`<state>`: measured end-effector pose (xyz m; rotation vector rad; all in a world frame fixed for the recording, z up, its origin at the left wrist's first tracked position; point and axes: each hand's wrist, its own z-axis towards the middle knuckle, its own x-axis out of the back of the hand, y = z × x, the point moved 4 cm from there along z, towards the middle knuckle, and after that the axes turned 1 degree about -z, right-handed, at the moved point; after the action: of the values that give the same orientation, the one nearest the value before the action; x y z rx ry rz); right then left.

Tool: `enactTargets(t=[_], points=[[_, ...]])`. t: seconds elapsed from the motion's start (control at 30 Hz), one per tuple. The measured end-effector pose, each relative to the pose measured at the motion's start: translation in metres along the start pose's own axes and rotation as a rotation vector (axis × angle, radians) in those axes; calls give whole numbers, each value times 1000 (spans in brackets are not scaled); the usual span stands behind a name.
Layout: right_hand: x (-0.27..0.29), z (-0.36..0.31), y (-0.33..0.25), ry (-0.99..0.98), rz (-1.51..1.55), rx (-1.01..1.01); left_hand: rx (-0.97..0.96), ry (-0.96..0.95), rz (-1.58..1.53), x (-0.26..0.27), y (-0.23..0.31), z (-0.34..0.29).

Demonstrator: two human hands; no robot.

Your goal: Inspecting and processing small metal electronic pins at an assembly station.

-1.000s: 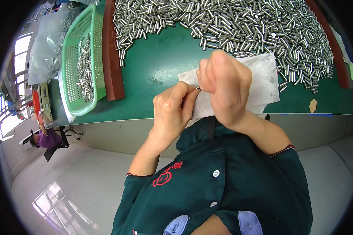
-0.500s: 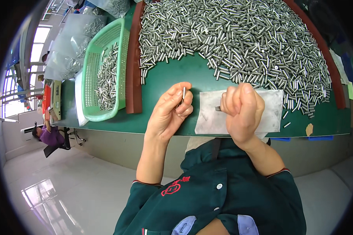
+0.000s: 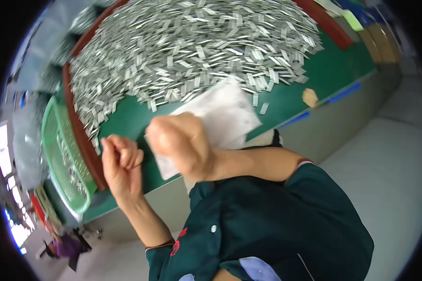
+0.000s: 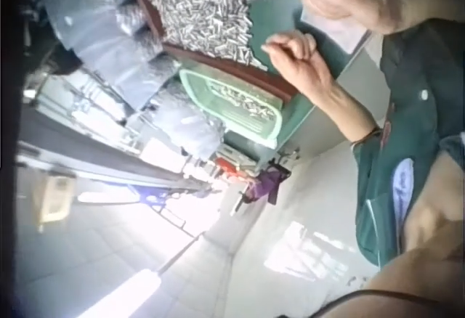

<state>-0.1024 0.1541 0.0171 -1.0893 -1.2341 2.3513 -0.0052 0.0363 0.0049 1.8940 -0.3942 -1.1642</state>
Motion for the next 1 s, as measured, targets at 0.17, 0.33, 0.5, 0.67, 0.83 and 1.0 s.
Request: enactTargets(t=[0.17,0.33,0.5,0.67,0.83,1.0], points=[[19,-22,-64,142,-235,515,-48,-26,402,-36,-6,12],[75,-53,-82,129,-12,552,-20,-291,893,-99,-27,33],[99,-59,-95,201,45,508,-682,-733,1486,-149,-59,33],[118,-62,-98,301,40,373,-706,-1055,1880,-169,-86,35],[122,-62,-100,319,71,353,-610,-1155,1956,-171,-92,36],[125,-59,-98,316,99,312,-536,-1096,1827,-173,-85,40]])
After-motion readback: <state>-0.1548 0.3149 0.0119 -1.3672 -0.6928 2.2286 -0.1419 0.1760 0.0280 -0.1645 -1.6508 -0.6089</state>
